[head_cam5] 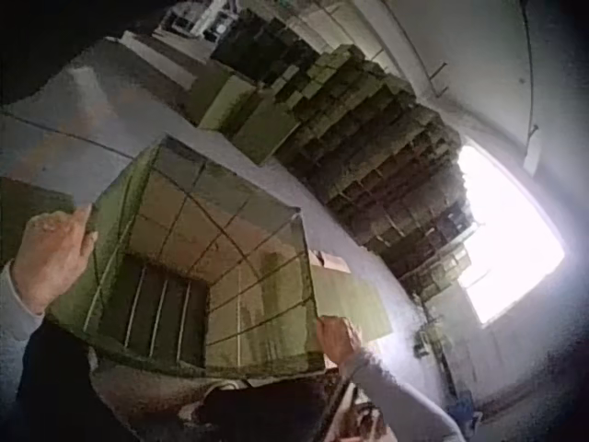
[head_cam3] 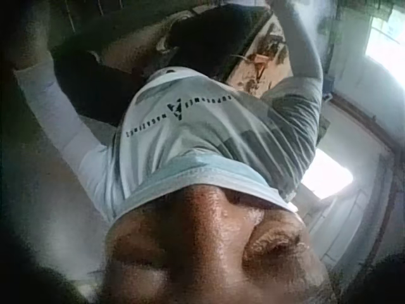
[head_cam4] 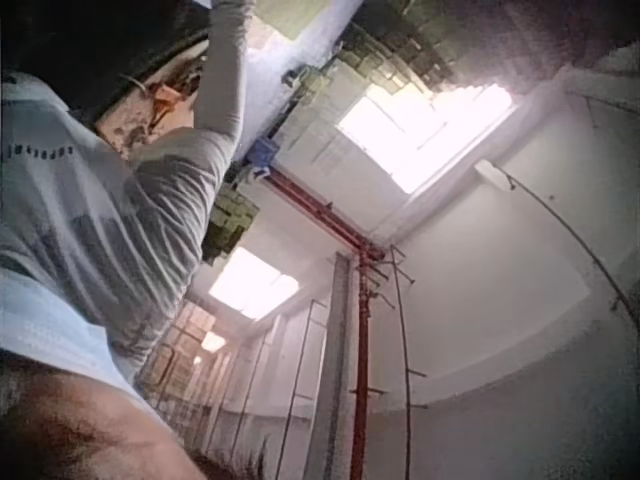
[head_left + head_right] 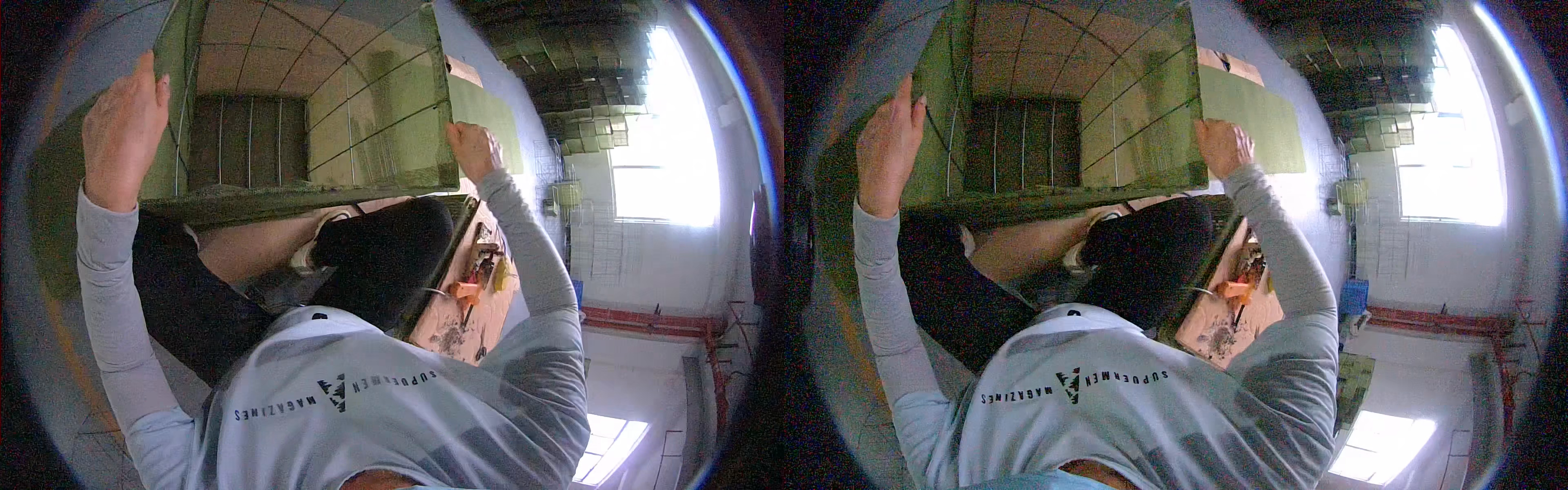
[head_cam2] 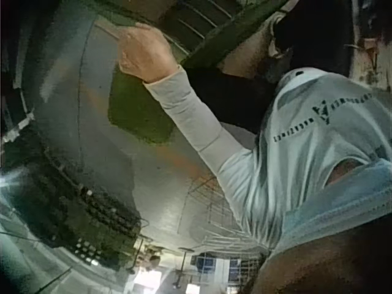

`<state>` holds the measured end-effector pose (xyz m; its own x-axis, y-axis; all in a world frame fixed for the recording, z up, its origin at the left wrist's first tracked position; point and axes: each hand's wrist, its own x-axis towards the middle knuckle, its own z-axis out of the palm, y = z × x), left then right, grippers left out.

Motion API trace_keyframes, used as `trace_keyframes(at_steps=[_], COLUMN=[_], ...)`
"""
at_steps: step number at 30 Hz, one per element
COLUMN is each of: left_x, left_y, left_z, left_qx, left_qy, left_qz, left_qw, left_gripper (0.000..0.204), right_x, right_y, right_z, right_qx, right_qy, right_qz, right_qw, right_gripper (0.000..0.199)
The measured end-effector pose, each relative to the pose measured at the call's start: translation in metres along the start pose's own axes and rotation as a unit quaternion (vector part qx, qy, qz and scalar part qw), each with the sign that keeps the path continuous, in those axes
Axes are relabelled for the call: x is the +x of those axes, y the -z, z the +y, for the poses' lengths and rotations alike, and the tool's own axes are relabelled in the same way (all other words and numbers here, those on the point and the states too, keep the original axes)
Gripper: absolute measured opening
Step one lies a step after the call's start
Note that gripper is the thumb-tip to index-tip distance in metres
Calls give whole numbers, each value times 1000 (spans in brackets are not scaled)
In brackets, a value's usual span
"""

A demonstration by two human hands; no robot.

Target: Assembling and securing a green wire-mesh container using a glue gun and manual alignment.

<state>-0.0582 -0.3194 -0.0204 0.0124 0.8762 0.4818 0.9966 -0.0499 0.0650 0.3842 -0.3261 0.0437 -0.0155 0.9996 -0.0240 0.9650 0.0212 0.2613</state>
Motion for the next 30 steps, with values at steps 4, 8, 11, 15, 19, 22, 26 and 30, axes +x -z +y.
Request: trace_keyframes(at_steps=[4, 8, 11, 15, 19, 22, 26, 30], left_x=[1, -1, -2, 4, -3, -3, -1, -4], left_y=[6, 1, 6, 4, -13, -7, -16, -4], left_z=[5, 0, -2, 1, -14, -10, -17, -11], left_qx=[-15, -23, -25, 2, 15, 29, 22, 44], left_qy=[-1, 11, -8, 1, -22, -12, -70, -29], left_qz=[4, -27, 6, -8, 25, 6, 51, -1], left_qw=[1000, 999, 1000, 1000, 999, 999, 996, 999], left_gripper=[29, 28, 28, 28, 30, 31, 31, 32], right_x=[1, 4, -24, -32, -31, -35, -44, -44], right_y=[-6, 7, 15, -12, 12, 37, 7, 2], right_z=[-1, 8, -2, 8, -5, -1, 11, 13], right_qx=[-13, 114, 69, 91, 101, 197, 113, 103], right_qy=[7, -12, 7, -15, 12, -79, 11, -4], right_qz=[61, -60, -81, 13, -61, -229, -133, -129], right_qw=[998, 992, 994, 996, 993, 950, 985, 986], right_gripper=[40, 40, 38, 37, 39, 40, 41, 43])
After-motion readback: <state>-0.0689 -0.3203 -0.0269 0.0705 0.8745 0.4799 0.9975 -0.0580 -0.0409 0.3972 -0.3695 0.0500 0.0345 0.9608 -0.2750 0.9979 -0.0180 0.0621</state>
